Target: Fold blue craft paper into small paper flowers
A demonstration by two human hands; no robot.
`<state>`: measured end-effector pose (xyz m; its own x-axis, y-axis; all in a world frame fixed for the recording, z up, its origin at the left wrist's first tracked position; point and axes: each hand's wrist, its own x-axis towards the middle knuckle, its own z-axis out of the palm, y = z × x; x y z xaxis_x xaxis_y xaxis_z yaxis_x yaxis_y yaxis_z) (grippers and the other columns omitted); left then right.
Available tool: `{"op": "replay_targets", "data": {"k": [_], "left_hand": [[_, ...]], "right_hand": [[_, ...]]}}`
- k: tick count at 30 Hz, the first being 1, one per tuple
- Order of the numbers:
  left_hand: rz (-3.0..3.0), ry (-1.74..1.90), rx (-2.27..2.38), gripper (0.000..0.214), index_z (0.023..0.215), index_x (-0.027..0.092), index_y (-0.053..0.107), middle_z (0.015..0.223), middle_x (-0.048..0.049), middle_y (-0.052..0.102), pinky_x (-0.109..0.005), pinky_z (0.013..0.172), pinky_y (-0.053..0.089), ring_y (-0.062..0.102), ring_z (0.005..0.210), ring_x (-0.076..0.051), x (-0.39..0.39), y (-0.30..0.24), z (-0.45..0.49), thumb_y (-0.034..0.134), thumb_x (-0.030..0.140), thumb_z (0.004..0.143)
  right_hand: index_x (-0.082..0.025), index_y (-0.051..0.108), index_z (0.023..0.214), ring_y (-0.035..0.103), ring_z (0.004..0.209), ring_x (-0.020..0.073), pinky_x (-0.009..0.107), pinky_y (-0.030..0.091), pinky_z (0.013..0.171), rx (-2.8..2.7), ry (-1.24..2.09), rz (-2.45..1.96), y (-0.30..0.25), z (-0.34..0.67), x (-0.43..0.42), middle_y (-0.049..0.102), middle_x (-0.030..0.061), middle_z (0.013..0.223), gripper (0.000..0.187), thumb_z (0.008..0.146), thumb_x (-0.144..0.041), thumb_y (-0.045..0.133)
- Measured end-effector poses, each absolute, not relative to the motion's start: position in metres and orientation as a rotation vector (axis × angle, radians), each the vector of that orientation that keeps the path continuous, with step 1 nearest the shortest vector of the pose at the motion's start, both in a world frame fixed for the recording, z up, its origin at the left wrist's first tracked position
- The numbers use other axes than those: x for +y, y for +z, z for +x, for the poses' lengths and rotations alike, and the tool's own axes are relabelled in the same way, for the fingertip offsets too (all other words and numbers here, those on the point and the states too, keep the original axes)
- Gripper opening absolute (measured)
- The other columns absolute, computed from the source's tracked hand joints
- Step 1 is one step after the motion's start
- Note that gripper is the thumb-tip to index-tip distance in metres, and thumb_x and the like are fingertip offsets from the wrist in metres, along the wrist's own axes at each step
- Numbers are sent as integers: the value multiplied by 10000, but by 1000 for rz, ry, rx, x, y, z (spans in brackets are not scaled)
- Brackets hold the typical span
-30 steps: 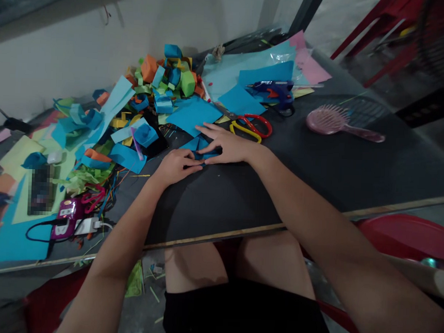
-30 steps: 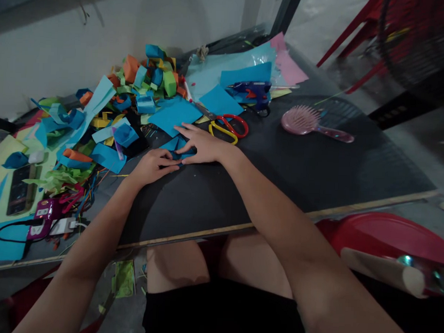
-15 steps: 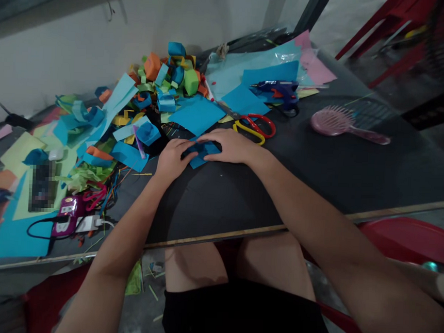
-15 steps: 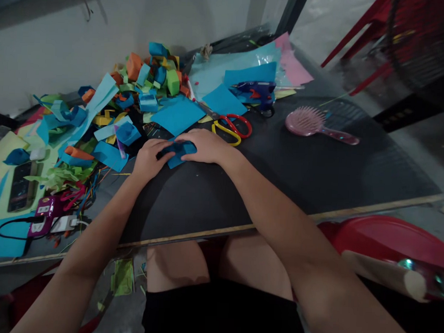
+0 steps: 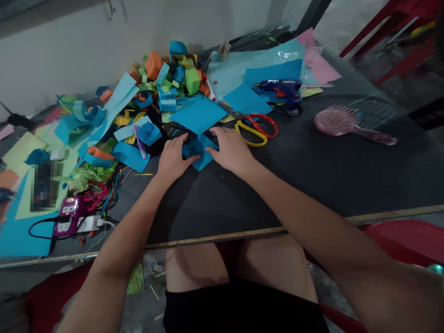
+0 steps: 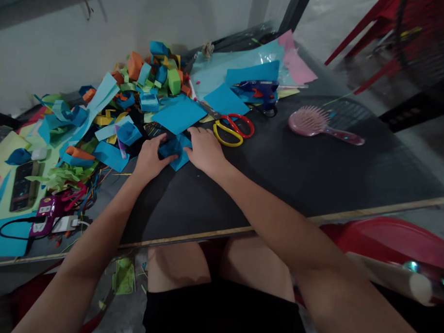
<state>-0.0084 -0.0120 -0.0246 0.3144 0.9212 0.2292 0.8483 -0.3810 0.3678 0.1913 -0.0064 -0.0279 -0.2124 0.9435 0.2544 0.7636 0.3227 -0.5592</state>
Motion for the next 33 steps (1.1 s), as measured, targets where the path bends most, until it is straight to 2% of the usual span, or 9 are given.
{"op": "replay_targets", "data": {"k": [2, 5, 9, 14, 19, 22, 24, 29, 33], "left_hand": [[2336, 567, 1657, 734, 1392, 143, 492, 1244, -151, 644, -445, 972, 470, 567, 1144, -310, -12, -21, -8, 767, 420, 770], [2243, 544, 1604, 704, 1327, 160, 566, 1203, -126, 673, -421, 923, 494, 604, 1095, -307, -12, -16, -8, 810, 392, 709], [2170, 653, 1450, 542, 1153, 201, 692, 1092, -65, 724, -392, 868, 513, 658, 1000, -282, -12, -14, -8, 836, 347, 651], [2026, 885, 1224, 213, 930, 178, 754, 929, -46, 743, -339, 810, 537, 687, 868, -211, -10, -17, -12, 735, 247, 729], [1763, 1055, 1169, 399, 1079, 173, 714, 1077, -62, 733, -357, 854, 556, 679, 997, -235, -8, -25, -13, 693, 164, 681], [1620, 1089, 1052, 584, 1243, 193, 626, 1229, -96, 675, -342, 839, 571, 664, 1069, -251, -6, -29, -13, 749, 239, 674], [1539, 1100, 1006, 674, 1296, 210, 574, 1229, -105, 669, -339, 840, 578, 669, 1071, -253, -4, -30, -13, 797, 337, 672], [1412, 1177, 1044, 711, 1283, 210, 551, 1185, -112, 692, -386, 898, 574, 657, 1120, -275, -4, -29, -11, 786, 544, 701], [1459, 1195, 1095, 794, 1240, 183, 571, 1200, -125, 691, -422, 930, 571, 655, 1125, -295, -8, -28, -6, 890, 464, 569]], "right_hand": [[-198, 621, 1228, 611, 1060, 359, 554, 512, 900, -2035, 447, -1505, -26, 189, -10, 686, 132, 1091, 417, 814, -230, 658], [-179, 632, 1215, 624, 1019, 325, 499, 521, 873, -1981, 588, -1513, -22, 187, -12, 705, 115, 1047, 440, 778, -184, 686], [-131, 645, 1220, 652, 900, 265, 397, 523, 791, -1878, 810, -1514, -16, 190, -7, 712, 119, 1020, 549, 685, -162, 765], [-157, 757, 853, 633, 669, 177, 296, 481, 611, -1907, 1110, -1260, -10, 197, -1, 712, 50, 764, 145, 721, -204, 719], [-160, 764, 843, 553, 435, 114, 236, 448, 429, -1740, 1470, -1122, -11, 196, 1, 660, 11, 567, 180, 748, -311, 737], [-145, 750, 840, 590, 447, 133, 222, 442, 386, -1600, 1549, -1082, -11, 195, 2, 679, 31, 573, 215, 733, -331, 764], [-141, 740, 847, 617, 470, 152, 219, 436, 368, -1525, 1577, -1095, -11, 194, 2, 690, 43, 586, 235, 730, -343, 769], [-160, 679, 751, 567, 446, 125, 224, 430, 373, -1392, 1439, -1105, -14, 189, 2, 644, 4, 564, 211, 730, -352, 763], [-191, 529, 559, 463, 426, 87, 221, 381, 389, -1418, 1305, -1042, -16, 186, -1, 484, -50, 461, 381, 739, -439, 755]]}}
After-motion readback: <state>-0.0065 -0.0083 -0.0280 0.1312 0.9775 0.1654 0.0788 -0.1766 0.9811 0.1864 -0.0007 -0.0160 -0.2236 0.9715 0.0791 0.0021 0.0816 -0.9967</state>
